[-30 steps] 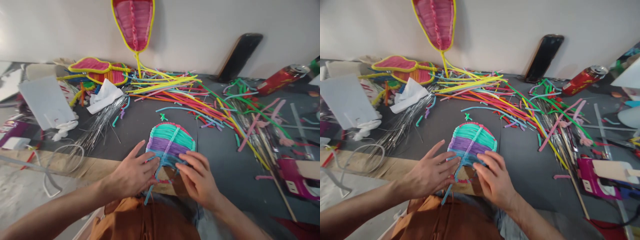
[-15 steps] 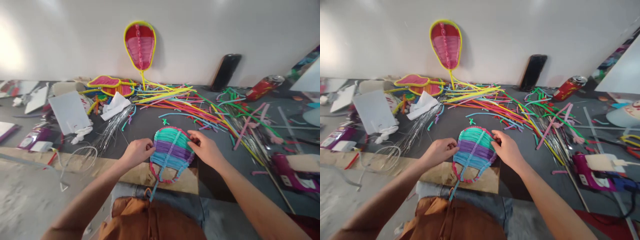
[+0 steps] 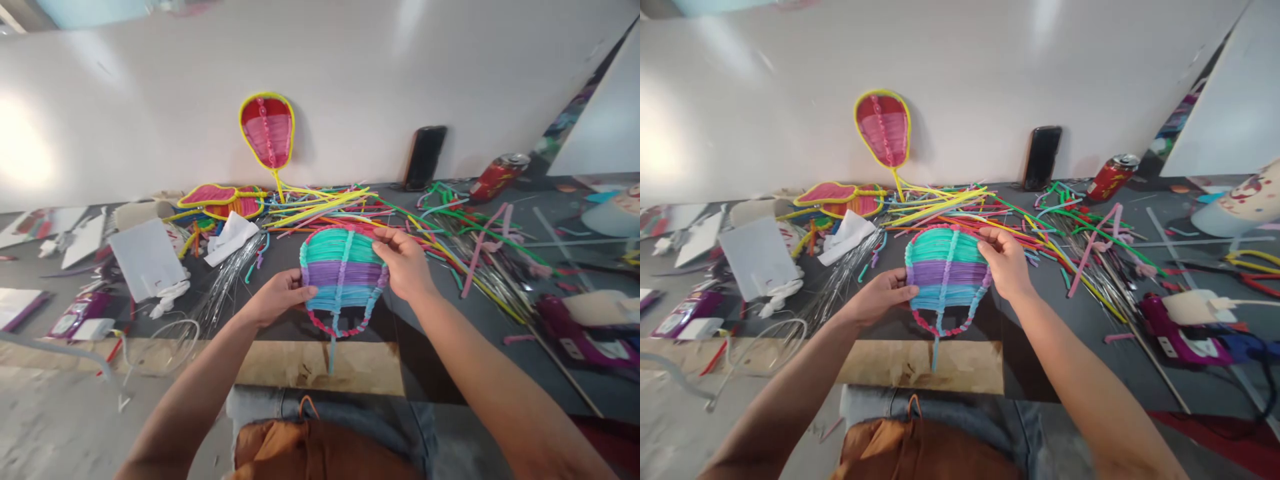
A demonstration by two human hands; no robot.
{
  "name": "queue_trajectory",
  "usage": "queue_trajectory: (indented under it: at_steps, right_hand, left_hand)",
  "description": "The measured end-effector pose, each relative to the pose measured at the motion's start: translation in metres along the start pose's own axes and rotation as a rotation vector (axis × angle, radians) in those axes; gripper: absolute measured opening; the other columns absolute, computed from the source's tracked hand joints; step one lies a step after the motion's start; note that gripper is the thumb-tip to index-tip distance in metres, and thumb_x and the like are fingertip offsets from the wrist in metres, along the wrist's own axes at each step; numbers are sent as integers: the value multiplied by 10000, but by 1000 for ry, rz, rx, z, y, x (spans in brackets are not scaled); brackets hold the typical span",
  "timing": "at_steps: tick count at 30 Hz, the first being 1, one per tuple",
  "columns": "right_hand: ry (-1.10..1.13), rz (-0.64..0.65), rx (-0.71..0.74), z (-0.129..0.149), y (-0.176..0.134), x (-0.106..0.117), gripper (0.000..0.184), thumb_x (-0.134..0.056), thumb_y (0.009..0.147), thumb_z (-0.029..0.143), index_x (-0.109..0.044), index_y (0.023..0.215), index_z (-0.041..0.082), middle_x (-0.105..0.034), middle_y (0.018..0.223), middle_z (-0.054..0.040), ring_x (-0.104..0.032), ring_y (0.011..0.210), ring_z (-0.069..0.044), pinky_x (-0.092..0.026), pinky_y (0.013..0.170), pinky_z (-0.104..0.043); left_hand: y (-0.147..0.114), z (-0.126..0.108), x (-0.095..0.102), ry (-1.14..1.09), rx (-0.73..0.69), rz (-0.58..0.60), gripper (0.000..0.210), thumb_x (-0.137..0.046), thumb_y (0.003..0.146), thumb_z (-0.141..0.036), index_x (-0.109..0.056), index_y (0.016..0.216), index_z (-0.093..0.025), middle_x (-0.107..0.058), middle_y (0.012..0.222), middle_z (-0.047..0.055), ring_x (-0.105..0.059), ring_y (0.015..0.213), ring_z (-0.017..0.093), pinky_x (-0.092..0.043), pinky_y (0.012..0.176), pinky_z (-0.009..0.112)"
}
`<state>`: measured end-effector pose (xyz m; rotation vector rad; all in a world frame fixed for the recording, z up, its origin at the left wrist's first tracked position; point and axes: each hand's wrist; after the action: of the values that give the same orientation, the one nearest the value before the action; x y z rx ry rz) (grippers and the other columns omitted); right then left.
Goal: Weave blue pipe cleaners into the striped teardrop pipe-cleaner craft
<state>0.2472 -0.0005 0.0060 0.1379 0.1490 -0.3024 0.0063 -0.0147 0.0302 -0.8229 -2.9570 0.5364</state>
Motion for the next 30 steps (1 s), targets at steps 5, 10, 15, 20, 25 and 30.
queue_trajectory:
  at_steps: [5, 10, 15, 20, 25, 30]
  right_hand:
    - [140, -79, 85, 4, 13, 3, 306, -744, 660, 316, -621, 931, 248, -619, 916, 3, -577, 907, -157, -452, 834, -313]
    - [351, -114, -179, 4, 4, 5, 358, -725, 674, 513, -618, 926, 283, -613, 990, 8, -583, 900, -155, -494, 758, -299]
    - [473, 246, -547, -7, -22, -11, 397, -764, 626, 527, -674, 867, 224, -670, 876, -23, -607, 801, -157, -494, 699, -282]
    - [405, 333, -496, -10, -35, -24, 225, -819, 608, 307, -625, 645, 199, -589, 633, 42, -540, 632, -108, -420, 647, -255]
    - [368, 252, -444, -12, -37, -26, 236, -818, 587, 284, -599, 603, 199, -566, 637, 42, -522, 663, -118, -402, 678, -271]
    - [387, 250, -430, -12, -39, -28, 244, -802, 607, 278, -568, 603, 206, -551, 643, 48, -498, 631, -108, -402, 656, -268]
  left_hand:
    - [8, 4, 0, -65, -9, -24, 328, -765, 678, -313, -668, 939, -140, -716, 793, 59, -659, 637, 143, -549, 601, 246]
    - [21, 3, -5, -219, -235, -290, 307, -748, 705, -314, -632, 931, -141, -710, 770, 38, -680, 689, 152, -556, 630, 239]
    - [27, 11, -15, -288, -365, -357, 316, -727, 736, -303, -606, 993, -163, -715, 846, 35, -696, 740, 170, -561, 690, 278]
    - [26, 22, -23, -258, -398, -274, 243, -677, 791, -277, -616, 997, -165, -714, 847, 38, -683, 774, 172, -545, 776, 324]
    - [25, 23, -24, -221, -388, -271, 274, -682, 788, -261, -610, 1043, -193, -710, 899, 26, -656, 815, 149, -513, 760, 270]
    - [23, 23, -23, -188, -349, -310, 326, -726, 738, -237, -612, 1039, -187, -703, 864, 16, -633, 782, 131, -488, 733, 241]
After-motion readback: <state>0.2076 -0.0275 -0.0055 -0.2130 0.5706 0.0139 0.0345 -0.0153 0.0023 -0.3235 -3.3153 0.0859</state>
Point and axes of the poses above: each hand's wrist, its own y-axis towards the middle knuckle, its own x-axis out of the back of the hand, z = x × y
